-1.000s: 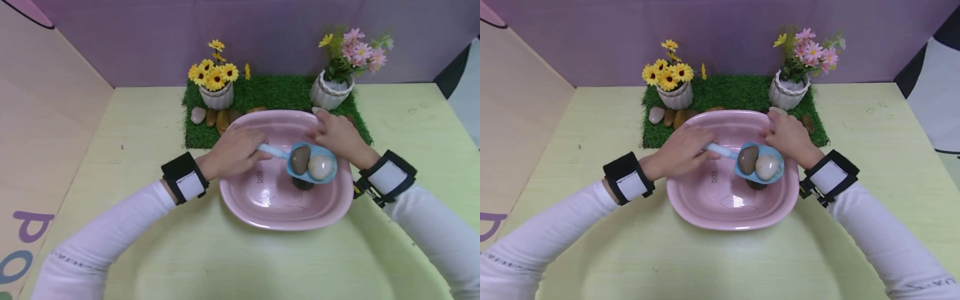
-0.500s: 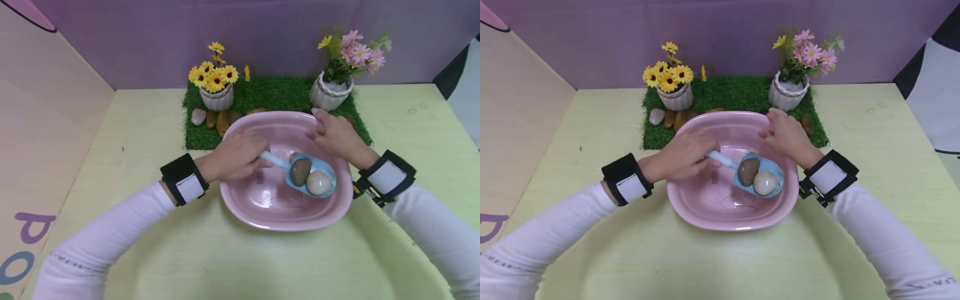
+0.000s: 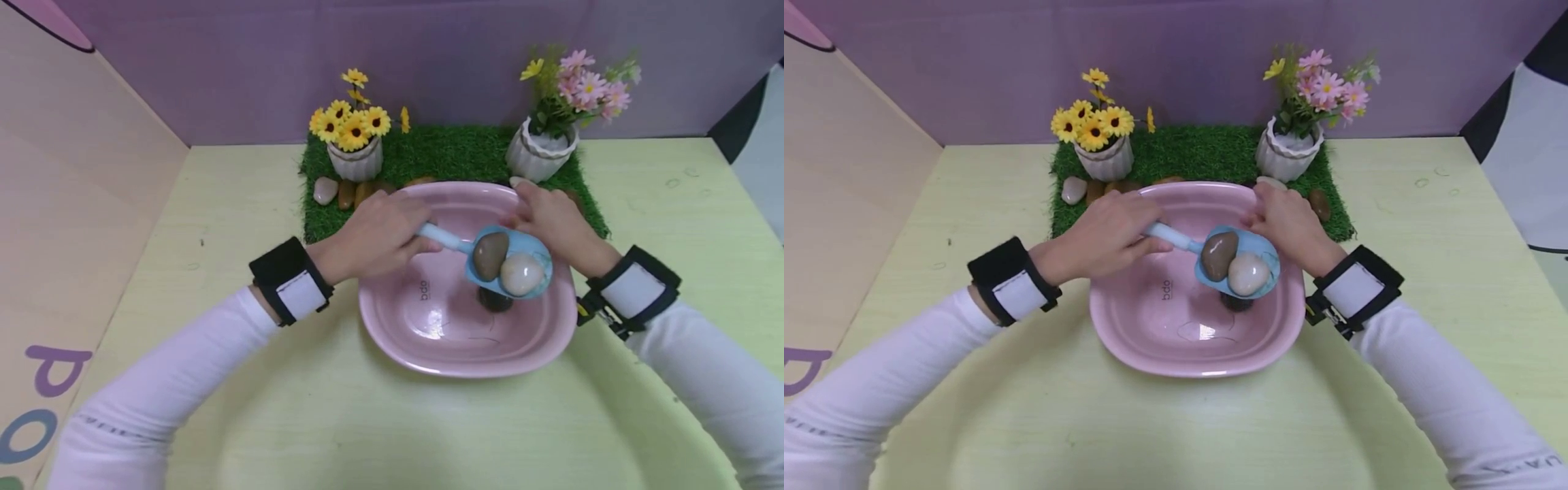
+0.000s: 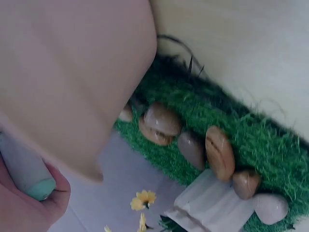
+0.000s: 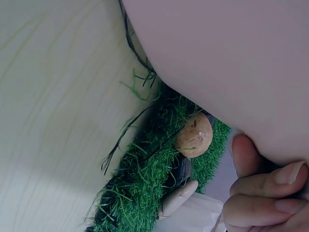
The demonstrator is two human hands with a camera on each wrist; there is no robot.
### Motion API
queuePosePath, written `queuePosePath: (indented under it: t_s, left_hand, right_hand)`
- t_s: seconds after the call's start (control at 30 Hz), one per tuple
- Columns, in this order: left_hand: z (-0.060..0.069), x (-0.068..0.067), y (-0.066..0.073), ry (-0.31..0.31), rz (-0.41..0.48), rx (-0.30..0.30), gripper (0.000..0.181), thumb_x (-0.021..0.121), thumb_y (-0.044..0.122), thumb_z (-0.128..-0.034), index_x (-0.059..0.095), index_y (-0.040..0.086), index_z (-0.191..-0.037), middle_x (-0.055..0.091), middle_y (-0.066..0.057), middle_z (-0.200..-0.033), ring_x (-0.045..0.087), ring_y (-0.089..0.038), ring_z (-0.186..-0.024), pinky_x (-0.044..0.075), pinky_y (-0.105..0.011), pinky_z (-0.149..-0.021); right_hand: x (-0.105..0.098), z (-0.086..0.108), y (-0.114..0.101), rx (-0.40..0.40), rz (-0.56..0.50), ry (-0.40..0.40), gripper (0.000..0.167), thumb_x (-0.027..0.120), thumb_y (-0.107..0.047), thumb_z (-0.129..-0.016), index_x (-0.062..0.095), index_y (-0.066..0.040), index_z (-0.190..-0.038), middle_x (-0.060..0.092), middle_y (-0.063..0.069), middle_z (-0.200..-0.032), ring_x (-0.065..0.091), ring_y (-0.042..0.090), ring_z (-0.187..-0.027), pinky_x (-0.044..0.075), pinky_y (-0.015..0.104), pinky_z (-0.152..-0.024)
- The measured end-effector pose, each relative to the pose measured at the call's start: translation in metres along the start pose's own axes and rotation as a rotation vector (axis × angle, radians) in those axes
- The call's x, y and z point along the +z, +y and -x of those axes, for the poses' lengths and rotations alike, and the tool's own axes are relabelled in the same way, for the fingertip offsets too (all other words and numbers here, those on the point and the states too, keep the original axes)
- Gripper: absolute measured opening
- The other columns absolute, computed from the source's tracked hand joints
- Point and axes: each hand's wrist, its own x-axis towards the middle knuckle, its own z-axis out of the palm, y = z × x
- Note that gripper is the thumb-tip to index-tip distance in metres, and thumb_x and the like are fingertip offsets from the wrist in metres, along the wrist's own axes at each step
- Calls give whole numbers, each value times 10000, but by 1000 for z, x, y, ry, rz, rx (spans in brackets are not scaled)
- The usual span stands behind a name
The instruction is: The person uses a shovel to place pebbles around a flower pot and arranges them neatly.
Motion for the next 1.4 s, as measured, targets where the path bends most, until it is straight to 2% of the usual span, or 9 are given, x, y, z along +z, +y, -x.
queuePosePath:
  t_s: [0.17, 0.23, 0.3, 0.4, 0.5, 0.6, 0.73, 1.13, 1.4]
  left_hand:
    - [0, -10, -5, 38, -26, -48, 319, 583, 415, -975, 635, 103, -1020, 618, -20, -847, 521, -199, -753, 416, -346, -695]
    - [-1, -13, -7, 58, -12, -77, 329, 591, 399, -975, 648, 86, -1059, 634, -32, -857, 519, -205, -750, 422, -350, -692]
    - [-2, -17, -8, 77, 9, -112, 330, 596, 383, -975, 653, 75, -1079, 644, -40, -863, 525, -209, -754, 432, -352, -699]
    - [-3, -20, -9, 96, 43, -179, 333, 602, 379, -973, 663, 73, -1088, 649, -39, -871, 532, -212, -763, 439, -348, -708]
    - [-3, -23, -10, 103, 60, -249, 334, 599, 394, -971, 669, 82, -1067, 645, -39, -859, 542, -216, -773, 440, -352, -720]
    - [-3, -25, -12, 105, 65, -318, 343, 595, 413, -969, 664, 91, -1064, 633, -42, -857, 547, -216, -778, 444, -356, -694]
    - [-3, -29, -16, 107, 71, -397, 353, 593, 432, -967, 655, 102, -1074, 616, -42, -861, 551, -209, -747, 446, -350, -609]
    - [-5, -31, -28, 132, 162, -574, 331, 577, 431, -975, 660, 111, -1007, 595, -42, -778, 523, -213, -645, 392, -325, -534]
    - [-2, -29, -38, 138, 219, -635, 365, 549, 404, -996, 675, 85, -1121, 664, -60, -847, 568, -217, -658, 412, -313, -557]
  right_hand:
    - [2, 3, 3, -52, -15, 47, 122, 547, -126, -980, 471, -48, -925, 439, 86, -661, 560, 330, -619, 403, 426, -566]
    - [3, 4, 5, -71, -58, 54, 127, 582, -118, -954, 511, -22, -997, 528, 151, -721, 582, 345, -653, 425, 443, -588]
    - [2, 6, 5, -73, -99, 58, 299, 660, -120, -895, 546, 20, -1134, 613, 236, -835, 614, 389, -715, 467, 485, -636]
    - [2, 5, 4, -57, -83, 61, 513, 710, -152, -850, 524, 44, -1285, 656, 304, -1008, 640, 464, -816, 500, 565, -706]
    - [3, 3, 2, -18, -31, 56, 410, 665, -170, -874, 553, 61, -1193, 658, 285, -909, 641, 440, -742, 504, 547, -657]
    - [3, 0, -1, 36, -22, 34, 224, 641, -189, -900, 559, 10, -962, 586, 167, -681, 601, 341, -622, 470, 457, -567]
    - [2, -2, -3, 90, -27, -11, 235, 641, -224, -917, 497, -51, -851, 449, 51, -597, 518, 249, -596, 387, 355, -539]
    - [2, -2, -4, 82, -1, -18, 261, 628, -239, -930, 446, -59, -879, 427, 69, -613, 528, 291, -610, 405, 393, -530]
    - [1, -2, -3, 67, -2, -17, 251, 629, -228, -932, 453, -54, -887, 424, 56, -593, 525, 273, -577, 396, 363, -506]
